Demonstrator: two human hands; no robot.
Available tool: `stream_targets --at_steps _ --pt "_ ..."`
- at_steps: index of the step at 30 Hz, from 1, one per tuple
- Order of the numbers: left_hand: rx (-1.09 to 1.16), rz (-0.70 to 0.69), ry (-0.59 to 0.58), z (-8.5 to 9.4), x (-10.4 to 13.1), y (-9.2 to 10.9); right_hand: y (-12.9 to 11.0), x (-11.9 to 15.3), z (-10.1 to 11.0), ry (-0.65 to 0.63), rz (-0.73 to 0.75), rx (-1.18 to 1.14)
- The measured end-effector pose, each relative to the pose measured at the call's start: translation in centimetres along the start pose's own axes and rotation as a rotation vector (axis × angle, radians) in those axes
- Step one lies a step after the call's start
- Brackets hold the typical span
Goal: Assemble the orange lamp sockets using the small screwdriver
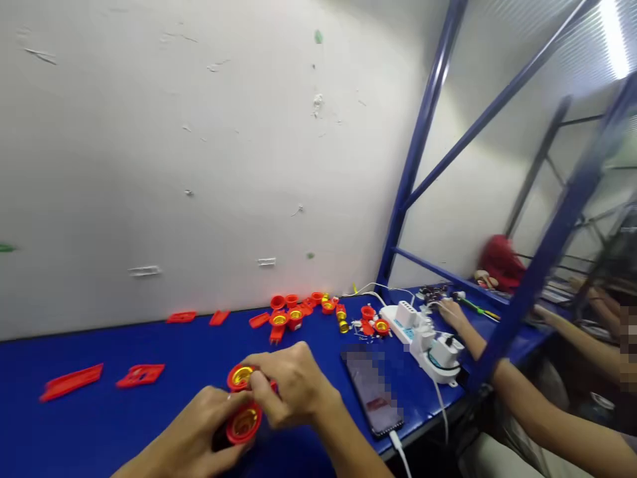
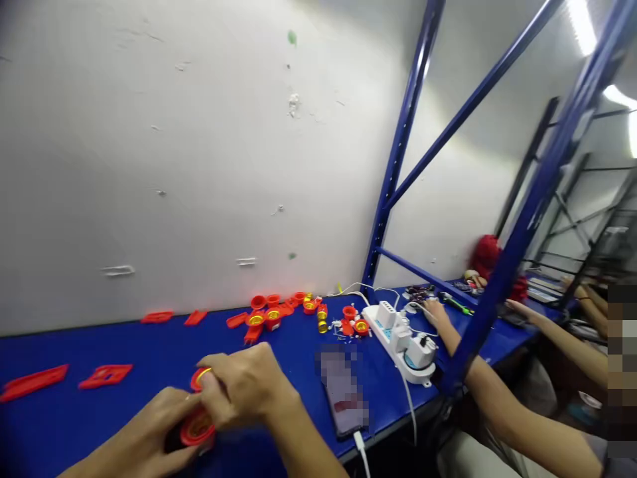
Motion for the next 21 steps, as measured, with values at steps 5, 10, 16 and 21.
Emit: stream_targets --at_steps 5,10,16,21 --pt "0.083 -0.013 -0.057 -1.5 0.7 0.0 0.7 0.9 -0.2 -0.040 -0.102 -0.088" --pt "0.073 -0.033 -0.003 -2.3 1.9 0.1 0.0 1.9 0.1 -0.118 -0.067 -0.185" --pt "0.021 -0.061 0.040 -2.5 2.3 0.6 0.6 2.0 -0.7 -0.086 -0.140 -0.196" --pt "-0.005 -0.052 0.039 -2.6 2.6 0.4 0.2 2.6 -0.5 -0.164 -0.110 -0.251"
Point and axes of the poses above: each hand's wrist, its own x-axis away from the middle knuckle, its own z-axis out of the back of the hand, y = z × x, the point moved 10 cm from there along -x, towards the middle knuckle, and after that the axes turned 14 degrees about -z, right-handed, at the moved point
